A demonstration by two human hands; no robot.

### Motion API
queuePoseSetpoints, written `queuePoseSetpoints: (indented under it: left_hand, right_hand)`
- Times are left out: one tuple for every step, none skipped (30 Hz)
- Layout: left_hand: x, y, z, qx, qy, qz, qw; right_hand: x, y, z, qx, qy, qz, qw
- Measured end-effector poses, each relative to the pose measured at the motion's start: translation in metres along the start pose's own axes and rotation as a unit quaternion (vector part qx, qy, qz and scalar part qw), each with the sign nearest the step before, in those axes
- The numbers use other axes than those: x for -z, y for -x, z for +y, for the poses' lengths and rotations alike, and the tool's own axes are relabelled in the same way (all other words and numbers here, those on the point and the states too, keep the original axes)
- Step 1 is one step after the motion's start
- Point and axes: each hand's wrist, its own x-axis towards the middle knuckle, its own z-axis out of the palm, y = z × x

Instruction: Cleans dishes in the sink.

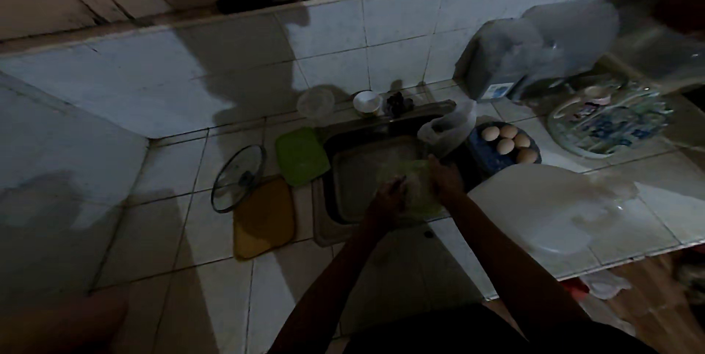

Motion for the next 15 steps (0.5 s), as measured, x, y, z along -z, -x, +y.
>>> queuePoseSetpoints:
  left_hand:
    - [0.003,-0.002,0.005,0.022,-0.006,0.01,1.0]
    - [0.004,-0.005,0.006,0.037,-0.016,0.025,0.999]
    - [0.003,-0.01,0.007,0.059,-0.026,0.037,0.997]
    - [0.002,-0.016,0.008,0.078,-0.039,0.048,0.995]
    - [0.001,-0.022,0.01,0.092,-0.049,0.054,0.993]
    - [-0.001,-0.026,0.011,0.094,-0.055,0.062,0.992]
    - [-0.004,-0.026,0.013,0.086,-0.052,0.076,0.992]
    - [-0.008,-0.023,0.015,0.078,-0.046,0.087,0.992]
    - [-0.013,-0.017,0.015,0.071,-0.039,0.091,0.993]
    - [-0.017,-0.008,0.016,0.071,-0.033,0.084,0.993]
    - [-0.02,0.003,0.016,0.074,-0.035,0.065,0.994]
    - [-0.022,0.013,0.013,0.071,-0.044,0.04,0.996]
    - [-0.022,0.022,0.011,0.075,-0.046,0.012,0.996]
    - [-0.022,0.029,0.009,0.077,-0.03,0.016,0.996]
    - [-0.017,0.033,0.01,0.099,0.005,0.041,0.994]
  right_hand:
    - [-0.002,0.0,0.0,0.0,0.01,-0.007,1.0]
    - [-0.003,0.001,0.001,0.003,0.024,-0.012,1.0]
    - [-0.005,0.001,0.0,0.006,0.035,-0.015,0.999]
    - [-0.007,0.001,-0.002,0.009,0.048,-0.013,0.999]
    - [-0.008,0.002,-0.003,0.008,0.055,-0.011,0.998]
    - [-0.007,0.002,-0.005,0.003,0.069,-0.009,0.998]
    - [-0.006,-0.001,-0.006,0.001,0.078,-0.003,0.997]
    - [-0.005,-0.005,-0.007,-0.003,0.079,0.005,0.997]
    - [-0.005,-0.01,-0.006,-0.011,0.061,0.014,0.998]
    - [-0.005,-0.014,-0.006,-0.019,0.025,0.027,0.999]
    - [-0.004,-0.017,-0.006,-0.022,-0.02,0.036,0.999]
    - [-0.002,-0.019,-0.005,-0.025,-0.06,0.045,0.997]
    - [-0.001,-0.021,-0.004,-0.024,-0.093,0.053,0.994]
    - [0.001,-0.023,-0.004,-0.018,-0.11,0.058,0.992]
    - [0.002,-0.024,-0.005,-0.007,-0.11,0.058,0.992]
